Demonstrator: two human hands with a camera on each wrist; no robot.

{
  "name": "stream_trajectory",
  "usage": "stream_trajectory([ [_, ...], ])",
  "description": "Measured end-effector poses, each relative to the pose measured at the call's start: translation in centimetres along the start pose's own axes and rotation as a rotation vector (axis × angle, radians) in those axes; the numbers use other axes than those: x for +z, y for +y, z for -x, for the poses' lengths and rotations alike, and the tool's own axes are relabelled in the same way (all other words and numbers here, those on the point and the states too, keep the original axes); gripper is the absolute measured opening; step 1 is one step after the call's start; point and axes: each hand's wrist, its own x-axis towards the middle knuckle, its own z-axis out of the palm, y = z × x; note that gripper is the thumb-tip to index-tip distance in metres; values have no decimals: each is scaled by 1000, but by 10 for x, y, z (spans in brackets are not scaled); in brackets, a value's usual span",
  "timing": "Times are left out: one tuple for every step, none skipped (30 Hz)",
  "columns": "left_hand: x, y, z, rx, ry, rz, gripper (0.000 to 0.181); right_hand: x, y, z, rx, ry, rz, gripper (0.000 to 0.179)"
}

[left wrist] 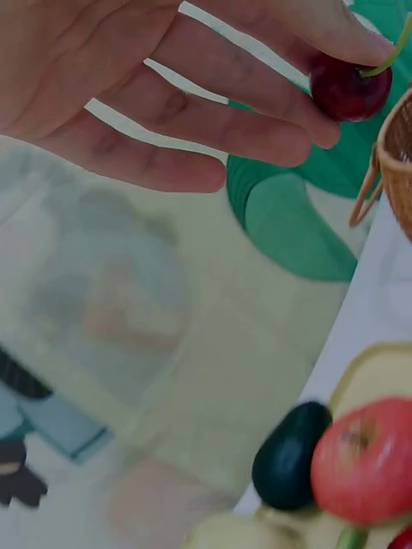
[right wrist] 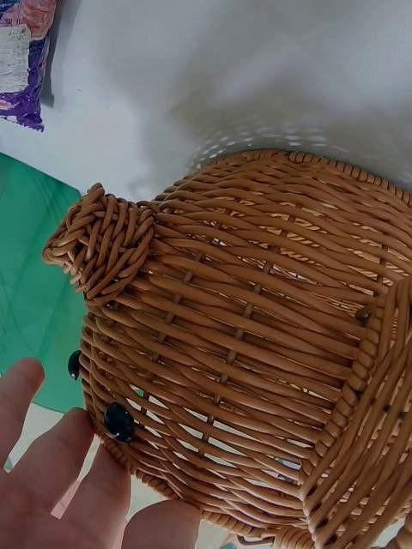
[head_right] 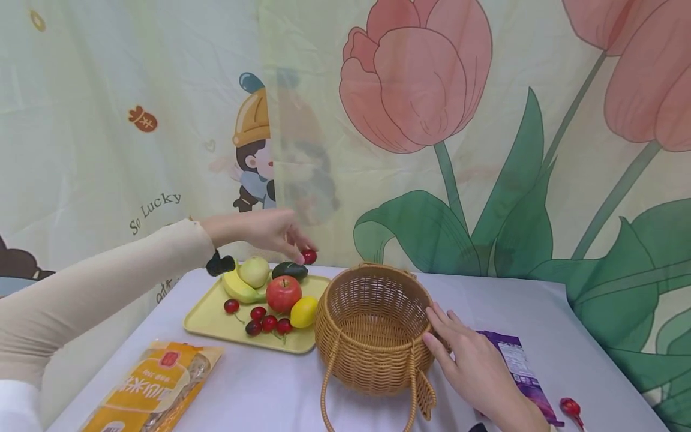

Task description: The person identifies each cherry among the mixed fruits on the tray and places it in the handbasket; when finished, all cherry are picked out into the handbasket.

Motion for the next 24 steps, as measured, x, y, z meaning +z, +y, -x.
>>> stream_trajectory([
  [-1,5,-9,5,-24,5,36,0,0,0,3,-4,-2,57],
  [-3,11,-18,14,-50,11,35,0,0,0,5,-7,-4,58],
  [-3,16,-27,22,-78,2,35,0,0,0,5,-7,-5,58],
  [-3,21,-35,25,-111,-10,35,0,0,0,5,-8,-5,58],
  [-3,26,-44,28,-144,-22,36,0,0,0,5,-7,-4,57],
  [-2,30,-54,32,-174,-34,36,0,0,0,4,-5,-4,57],
  [-1,34,-63,40,-197,-51,35,0,0,0,2,-2,-3,57],
  [0,38,-71,42,-219,-69,34,0,0,0,1,1,-2,57],
  [2,43,-79,34,-236,-82,34,0,0,0,-1,7,-3,56],
  [3,47,-87,28,-251,-84,34,0,0,0,0,8,-1,56],
  [6,51,-94,17,-263,-82,34,0,0,0,2,7,-1,56],
  [8,54,-100,8,-273,-79,33,0,0,0,3,7,-1,57],
  [11,57,-107,0,-281,-77,33,0,0,0,4,7,0,57],
  [14,59,-112,-8,-290,-69,33,0,0,0,4,7,-1,57],
  [17,61,-117,-15,-298,-60,32,0,0,0,3,9,-1,56],
  [21,62,-122,-16,-304,-55,32,1,0,0,5,9,-1,56],
  [24,63,-126,-24,-307,-47,32,1,-1,0,6,8,-2,56],
  [28,64,-130,-29,-310,-36,31,1,-1,-1,8,7,-3,57],
  [32,65,-133,-35,-313,-28,31,1,-1,-1,11,3,-3,57],
  [36,66,-136,-36,-316,-22,31,1,-1,-1,16,-2,-3,57],
  [40,66,-138,-40,-316,-15,31,1,-1,0,20,-6,-3,57],
  [44,67,-141,-38,-312,-9,31,1,-1,0,24,-10,-4,58],
  [49,67,-144,-32,-311,2,31,0,-1,0,25,-11,-3,58],
  [54,68,-147,-24,-308,2,31,0,-1,0,22,-6,-3,57],
])
